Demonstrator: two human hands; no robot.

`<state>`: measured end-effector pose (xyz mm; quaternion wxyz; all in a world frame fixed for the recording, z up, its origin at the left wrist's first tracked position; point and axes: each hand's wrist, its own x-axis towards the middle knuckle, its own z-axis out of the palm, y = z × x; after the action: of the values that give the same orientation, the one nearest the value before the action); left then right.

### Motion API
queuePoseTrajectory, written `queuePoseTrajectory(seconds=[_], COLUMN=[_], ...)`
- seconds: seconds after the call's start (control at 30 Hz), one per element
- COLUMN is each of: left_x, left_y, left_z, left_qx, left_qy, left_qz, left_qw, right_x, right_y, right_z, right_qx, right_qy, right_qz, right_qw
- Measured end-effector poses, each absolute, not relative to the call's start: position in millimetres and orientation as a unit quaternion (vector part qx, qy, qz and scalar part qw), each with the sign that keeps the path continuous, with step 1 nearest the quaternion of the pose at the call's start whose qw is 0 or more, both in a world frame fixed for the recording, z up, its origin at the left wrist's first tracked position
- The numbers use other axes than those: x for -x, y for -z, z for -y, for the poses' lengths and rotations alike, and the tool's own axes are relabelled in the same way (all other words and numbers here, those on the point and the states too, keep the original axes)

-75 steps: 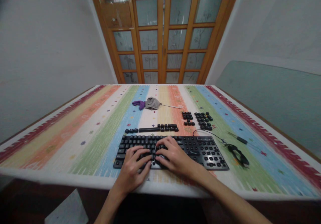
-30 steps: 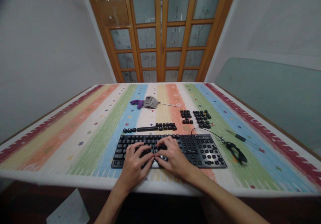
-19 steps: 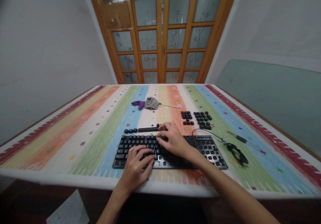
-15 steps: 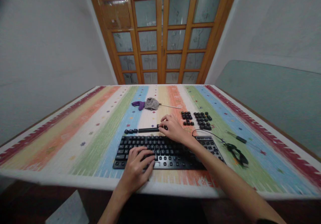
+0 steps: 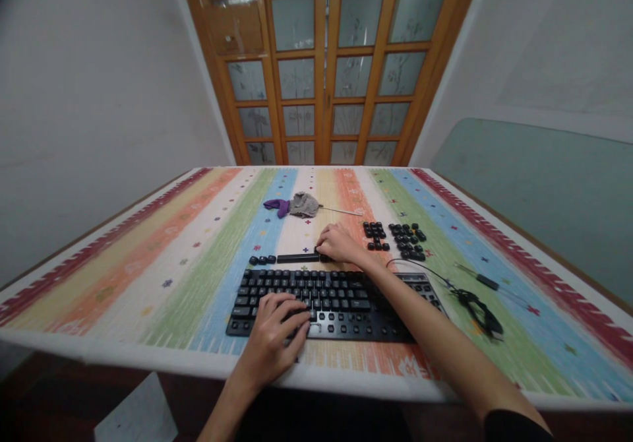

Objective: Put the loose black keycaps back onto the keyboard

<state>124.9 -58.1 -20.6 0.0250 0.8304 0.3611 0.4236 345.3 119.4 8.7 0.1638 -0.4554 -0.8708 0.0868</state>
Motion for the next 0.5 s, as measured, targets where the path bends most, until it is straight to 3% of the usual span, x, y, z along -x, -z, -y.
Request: queuePoseTrajectory(seconds=[0.23, 0.5], left_x=[-123.8, -124.7], left_y=[21.7, 21.2], left_z=[58.1, 56.5], left_qx=[-0.832, -0.832], left_qy=[-0.418, -0.423], left_qz=[-0.362, -0.358], left_qw=[0.034, 0.023], right_x=[-348.3, -360.3], right_y=[-16.7, -27.1], right_z=[-107.5, -18.5], right_qx=[0.444, 0.394], right_qy=[-0.083, -0.127], right_qz=[0.865, 0.854], right_qw=[0.220, 0.315])
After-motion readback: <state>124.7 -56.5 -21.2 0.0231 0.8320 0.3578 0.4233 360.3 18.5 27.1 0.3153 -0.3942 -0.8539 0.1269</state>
